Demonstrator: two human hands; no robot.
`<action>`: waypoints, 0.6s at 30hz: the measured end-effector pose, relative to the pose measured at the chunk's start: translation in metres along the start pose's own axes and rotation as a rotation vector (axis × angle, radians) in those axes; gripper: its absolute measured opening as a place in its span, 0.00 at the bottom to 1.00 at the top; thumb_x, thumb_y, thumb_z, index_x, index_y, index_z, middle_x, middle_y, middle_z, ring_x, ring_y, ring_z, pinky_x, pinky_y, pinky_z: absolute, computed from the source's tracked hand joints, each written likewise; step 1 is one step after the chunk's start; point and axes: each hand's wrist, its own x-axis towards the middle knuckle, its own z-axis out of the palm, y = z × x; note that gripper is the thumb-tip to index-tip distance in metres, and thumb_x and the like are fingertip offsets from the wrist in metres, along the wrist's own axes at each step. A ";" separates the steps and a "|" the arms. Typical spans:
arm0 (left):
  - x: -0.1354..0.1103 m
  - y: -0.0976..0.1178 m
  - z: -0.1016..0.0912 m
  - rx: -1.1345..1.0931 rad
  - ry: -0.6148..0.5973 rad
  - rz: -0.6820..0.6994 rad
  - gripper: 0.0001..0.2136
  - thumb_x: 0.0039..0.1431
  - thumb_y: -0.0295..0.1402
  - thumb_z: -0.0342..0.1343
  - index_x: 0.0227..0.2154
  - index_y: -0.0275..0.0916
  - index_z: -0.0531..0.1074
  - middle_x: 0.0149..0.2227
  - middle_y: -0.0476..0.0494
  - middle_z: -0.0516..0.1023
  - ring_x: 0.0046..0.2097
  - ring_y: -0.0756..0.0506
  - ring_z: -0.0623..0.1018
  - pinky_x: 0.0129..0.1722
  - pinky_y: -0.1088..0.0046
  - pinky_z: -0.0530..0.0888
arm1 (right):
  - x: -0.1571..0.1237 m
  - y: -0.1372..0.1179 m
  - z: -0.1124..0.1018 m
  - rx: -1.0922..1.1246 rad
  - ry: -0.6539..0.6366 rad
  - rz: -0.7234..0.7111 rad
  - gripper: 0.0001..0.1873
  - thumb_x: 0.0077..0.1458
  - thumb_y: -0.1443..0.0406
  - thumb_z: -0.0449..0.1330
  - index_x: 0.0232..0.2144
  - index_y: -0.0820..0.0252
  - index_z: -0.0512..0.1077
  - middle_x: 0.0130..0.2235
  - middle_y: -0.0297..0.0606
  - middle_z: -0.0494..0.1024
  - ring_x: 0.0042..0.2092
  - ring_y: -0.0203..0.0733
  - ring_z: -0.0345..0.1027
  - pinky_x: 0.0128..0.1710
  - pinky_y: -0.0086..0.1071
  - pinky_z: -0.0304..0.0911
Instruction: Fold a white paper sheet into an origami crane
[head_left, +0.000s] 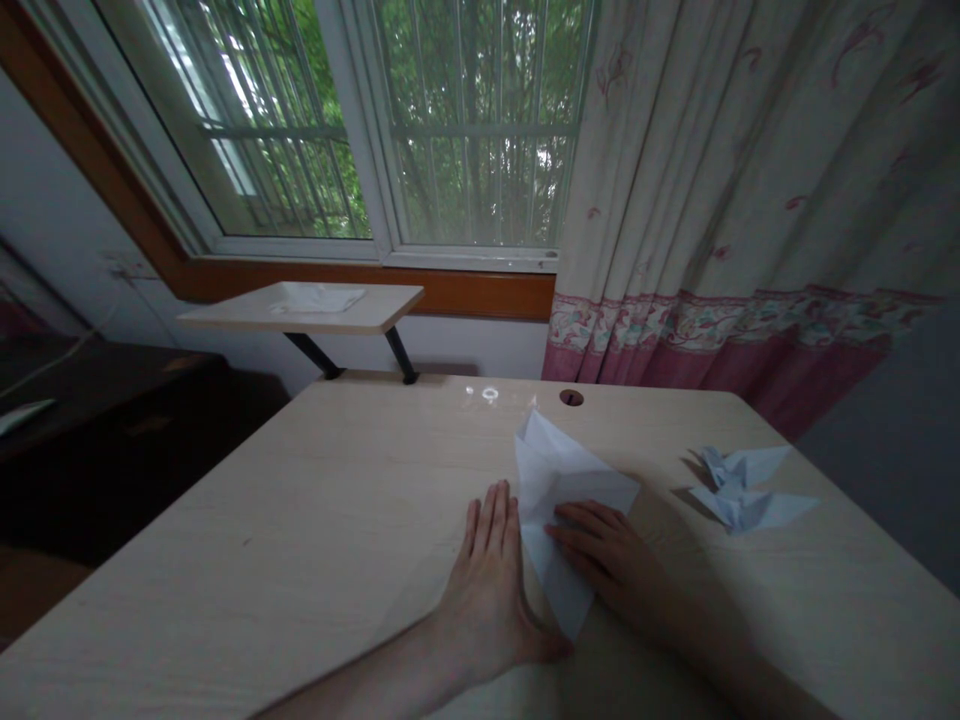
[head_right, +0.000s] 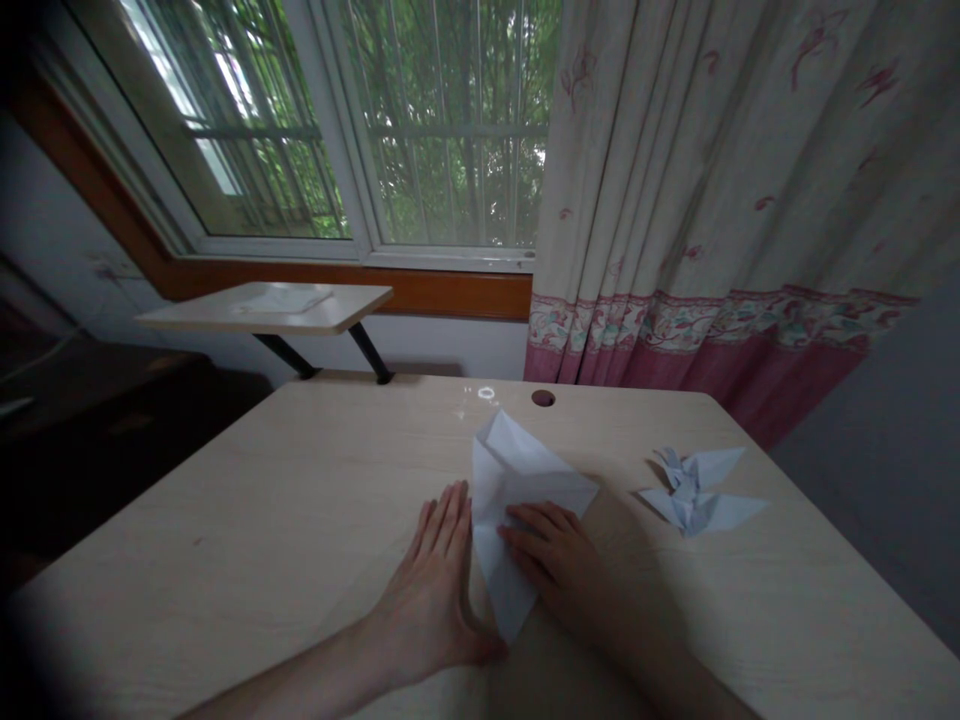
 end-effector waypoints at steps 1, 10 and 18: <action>0.000 -0.001 0.000 0.000 0.002 -0.003 0.70 0.29 0.58 0.69 0.70 0.29 0.39 0.71 0.18 0.40 0.71 0.21 0.42 0.65 0.31 0.48 | 0.000 0.000 0.000 0.000 0.003 0.000 0.18 0.69 0.62 0.51 0.57 0.46 0.73 0.60 0.36 0.74 0.61 0.48 0.64 0.62 0.49 0.60; 0.010 -0.007 -0.008 0.024 0.048 -0.016 0.71 0.29 0.58 0.72 0.70 0.31 0.36 0.71 0.18 0.41 0.71 0.22 0.43 0.66 0.33 0.48 | 0.000 -0.003 0.000 -0.004 -0.003 -0.007 0.18 0.69 0.63 0.53 0.57 0.47 0.73 0.60 0.37 0.73 0.61 0.49 0.63 0.61 0.50 0.60; 0.027 -0.028 -0.021 0.037 0.187 -0.023 0.53 0.51 0.52 0.66 0.70 0.37 0.40 0.71 0.25 0.48 0.72 0.27 0.47 0.67 0.36 0.46 | 0.002 -0.007 -0.005 -0.002 -0.019 -0.013 0.18 0.69 0.63 0.52 0.57 0.48 0.73 0.60 0.39 0.73 0.61 0.49 0.64 0.60 0.49 0.61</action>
